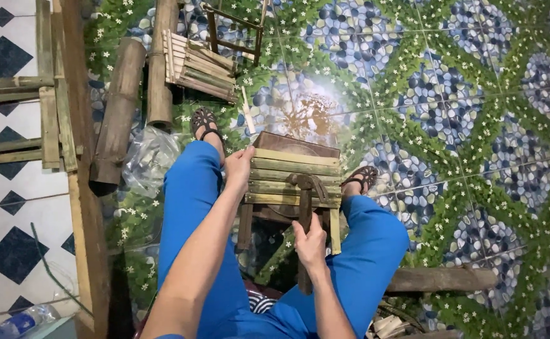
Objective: The person assembles a small bamboo stool by hand, using a curved metal tool to press and secure slats into place. They repeatedly adjust the slats and tap them with the tool to ensure alignment.
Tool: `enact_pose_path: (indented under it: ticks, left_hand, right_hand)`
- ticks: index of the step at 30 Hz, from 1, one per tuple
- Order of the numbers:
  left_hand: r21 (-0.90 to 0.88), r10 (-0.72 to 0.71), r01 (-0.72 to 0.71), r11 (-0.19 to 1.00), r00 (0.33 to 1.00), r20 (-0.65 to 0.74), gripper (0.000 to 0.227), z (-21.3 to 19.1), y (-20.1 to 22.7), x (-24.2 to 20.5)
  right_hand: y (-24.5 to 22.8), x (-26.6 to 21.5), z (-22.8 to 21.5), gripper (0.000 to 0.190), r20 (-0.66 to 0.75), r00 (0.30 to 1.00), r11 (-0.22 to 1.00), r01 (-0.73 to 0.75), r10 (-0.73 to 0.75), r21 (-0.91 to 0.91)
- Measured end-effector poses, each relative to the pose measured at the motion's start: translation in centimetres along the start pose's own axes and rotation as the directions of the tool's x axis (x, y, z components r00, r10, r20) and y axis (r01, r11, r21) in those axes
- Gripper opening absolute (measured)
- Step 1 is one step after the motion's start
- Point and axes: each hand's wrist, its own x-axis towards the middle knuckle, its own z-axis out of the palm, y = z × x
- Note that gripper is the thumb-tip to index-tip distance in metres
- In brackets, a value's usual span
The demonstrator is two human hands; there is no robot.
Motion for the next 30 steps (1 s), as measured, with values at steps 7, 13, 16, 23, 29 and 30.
enact_pose_path:
  ticks: [7, 13, 16, 23, 29, 30]
  left_hand:
    - [0.004, 0.028, -0.028, 1.0, 0.999, 0.021, 0.035, -1.2, 2.5, -2.2]
    - [-0.054, 0.115, -0.108, 0.993, 0.979, 0.166, 0.041, -4.6, 7.5, -9.2]
    - [-0.058, 0.144, -0.137, 0.989, 0.979, 0.143, 0.032, -4.4, 5.6, -7.1]
    - [-0.004, 0.18, -0.181, 0.983, 0.977, 0.116, 0.031, -3.9, 3.1, -4.7]
    - [0.071, 0.135, -0.147, 0.987, 0.979, 0.155, 0.053, -7.7, 5.9, -9.8]
    - [0.122, 0.114, -0.134, 0.983, 0.981, 0.158, 0.056, -7.9, 5.4, -9.5]
  right_hand:
    - [0.2, 0.5, 0.4, 0.018, -0.008, 1.0, 0.999, -0.012, 0.011, -0.037]
    - [-0.2, 0.5, 0.1, 0.02, -0.006, 1.0, 1.0, -0.017, 0.017, -0.005]
    - [0.3, 0.9, 0.2, 0.02, -0.018, 0.999, 0.999, -0.034, 0.034, -0.016]
    - [-0.3, 0.6, 0.5, 0.018, -0.017, 0.999, 0.999, -0.035, 0.035, -0.033]
    - [0.7, 1.2, 0.4, 0.025, -0.019, 1.0, 0.999, -0.001, 0.0, -0.046]
    - [0.1, 0.9, 0.3, 0.03, -0.012, 1.0, 0.999, 0.006, -0.006, -0.05]
